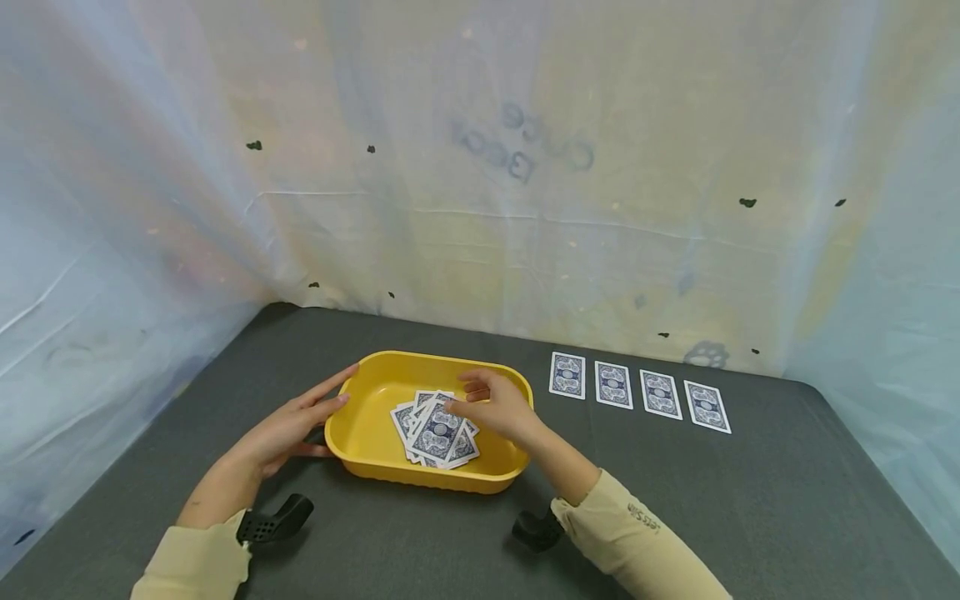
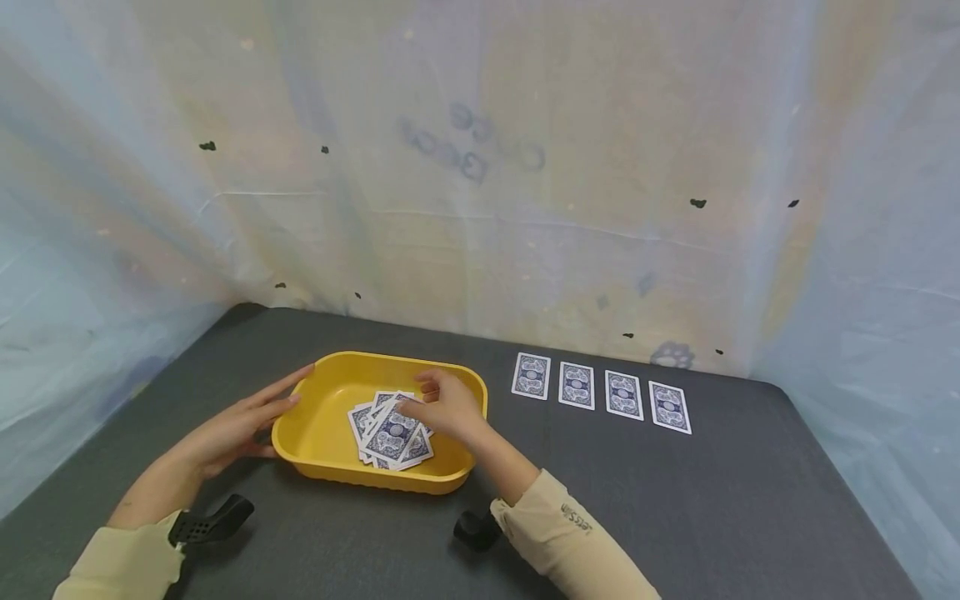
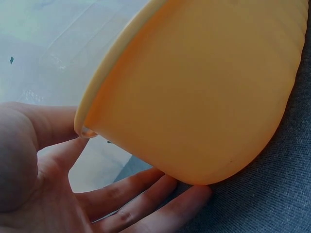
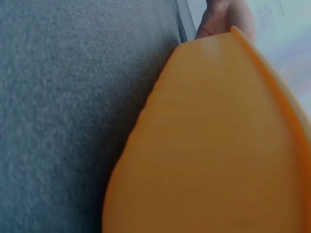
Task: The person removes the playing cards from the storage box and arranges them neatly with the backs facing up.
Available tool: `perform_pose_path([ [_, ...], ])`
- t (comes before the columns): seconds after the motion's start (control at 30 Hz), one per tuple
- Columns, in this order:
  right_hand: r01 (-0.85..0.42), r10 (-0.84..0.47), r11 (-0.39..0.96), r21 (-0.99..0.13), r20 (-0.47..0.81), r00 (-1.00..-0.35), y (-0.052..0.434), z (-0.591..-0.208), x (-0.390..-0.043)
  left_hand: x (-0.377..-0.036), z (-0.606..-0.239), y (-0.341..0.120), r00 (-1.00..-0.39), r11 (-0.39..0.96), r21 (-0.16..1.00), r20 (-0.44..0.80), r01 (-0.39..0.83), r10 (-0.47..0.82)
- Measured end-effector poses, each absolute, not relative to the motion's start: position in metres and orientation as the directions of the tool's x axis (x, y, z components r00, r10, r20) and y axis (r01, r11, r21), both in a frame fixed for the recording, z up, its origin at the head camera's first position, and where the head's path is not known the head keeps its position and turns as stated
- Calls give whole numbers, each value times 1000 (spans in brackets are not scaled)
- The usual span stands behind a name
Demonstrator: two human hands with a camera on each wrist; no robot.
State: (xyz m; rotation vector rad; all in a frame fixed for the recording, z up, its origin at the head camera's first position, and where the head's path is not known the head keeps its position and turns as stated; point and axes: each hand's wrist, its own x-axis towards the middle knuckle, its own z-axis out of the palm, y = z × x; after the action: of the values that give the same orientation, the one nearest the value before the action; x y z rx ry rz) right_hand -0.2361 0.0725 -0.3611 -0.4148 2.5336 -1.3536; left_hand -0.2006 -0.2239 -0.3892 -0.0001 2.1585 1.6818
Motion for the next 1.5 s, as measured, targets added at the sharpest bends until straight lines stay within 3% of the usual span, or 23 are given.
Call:
perform_pose_path([
  [0.73, -130, -365, 663, -737, -166, -916, 62, -374, -230, -200, -390, -225, -919, 271, 931, -311, -243, 242],
  [1.07, -235, -380, 787, -571, -147, -913, 59, -380, -227, -200, -389, -224, -919, 272, 931, -311, -243, 242],
  [1.5, -229, -355, 767, -599, -101, -929, 60, -379, -226, -201, -390, -222, -922, 291, 924, -317, -247, 223],
])
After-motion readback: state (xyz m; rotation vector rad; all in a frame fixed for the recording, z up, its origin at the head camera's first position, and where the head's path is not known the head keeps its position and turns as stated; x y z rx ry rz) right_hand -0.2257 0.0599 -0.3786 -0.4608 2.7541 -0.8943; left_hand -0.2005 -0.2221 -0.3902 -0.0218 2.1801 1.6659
